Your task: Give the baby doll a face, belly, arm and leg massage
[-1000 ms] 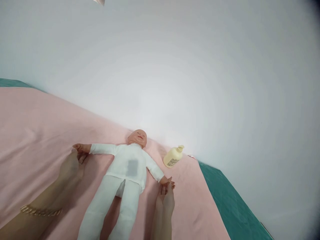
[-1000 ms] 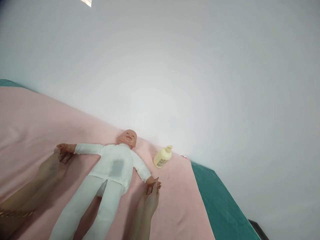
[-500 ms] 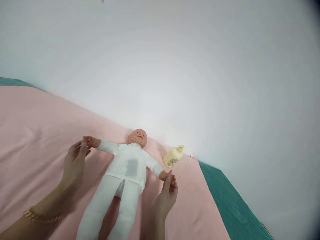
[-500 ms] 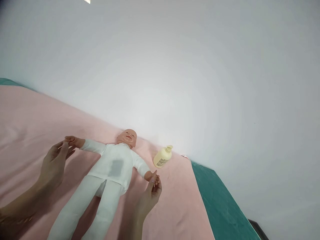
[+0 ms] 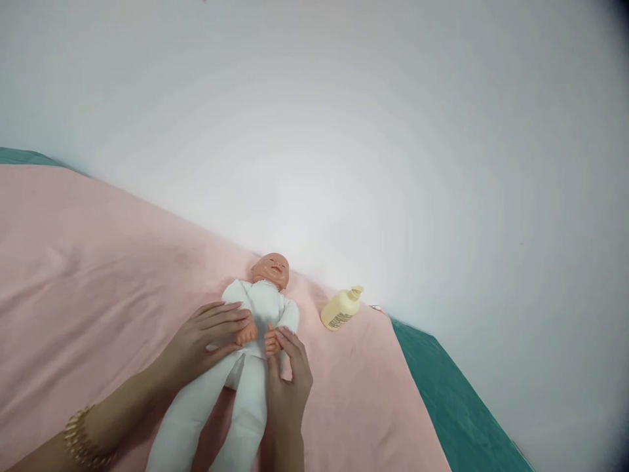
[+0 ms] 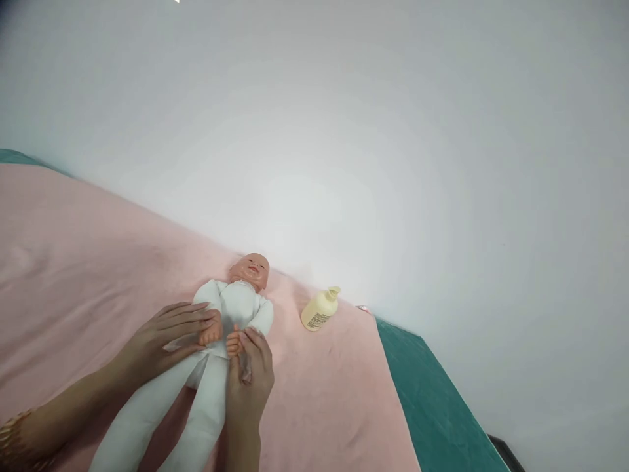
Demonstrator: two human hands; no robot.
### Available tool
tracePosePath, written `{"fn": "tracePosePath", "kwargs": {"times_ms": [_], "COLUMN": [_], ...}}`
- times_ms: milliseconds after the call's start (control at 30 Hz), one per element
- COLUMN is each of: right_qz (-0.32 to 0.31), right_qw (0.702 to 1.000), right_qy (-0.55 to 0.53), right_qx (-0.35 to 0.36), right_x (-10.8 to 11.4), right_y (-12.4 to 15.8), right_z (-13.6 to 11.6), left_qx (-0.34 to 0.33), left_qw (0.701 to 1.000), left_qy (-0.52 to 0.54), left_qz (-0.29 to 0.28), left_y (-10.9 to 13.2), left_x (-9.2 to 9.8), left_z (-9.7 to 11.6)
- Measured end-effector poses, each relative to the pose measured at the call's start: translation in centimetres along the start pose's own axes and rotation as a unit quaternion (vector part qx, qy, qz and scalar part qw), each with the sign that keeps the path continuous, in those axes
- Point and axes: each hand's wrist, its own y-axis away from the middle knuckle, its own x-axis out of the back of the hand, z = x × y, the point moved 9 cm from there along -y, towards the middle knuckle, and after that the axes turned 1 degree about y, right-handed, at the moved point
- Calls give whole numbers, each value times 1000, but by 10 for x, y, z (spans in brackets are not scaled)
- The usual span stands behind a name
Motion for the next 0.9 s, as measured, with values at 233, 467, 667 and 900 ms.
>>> {"fn": "tracePosePath", "kwargs": {"times_ms": [233,467,667,900], "right_qz": [-56,-60,52,223], "right_qw": [989,987,994,934], "right_qy": [66,85,24,-70], "right_qx": [121,120,-96,-270], "right_x": [-9,-11,22,66], "right_y": [-2,-1,-5,-1], "right_z": [-22,-19,4,36], "left_qx": [-13,-20,254,558], "left_qw": [999,999,965,783], "left_qy": [5,16,58,158], "left_qz": [-34,-24,40,223], "left_y": [3,2,11,45], "left_x": [-10,-7,20,63], "left_z": [0,3,-36,-83]}}
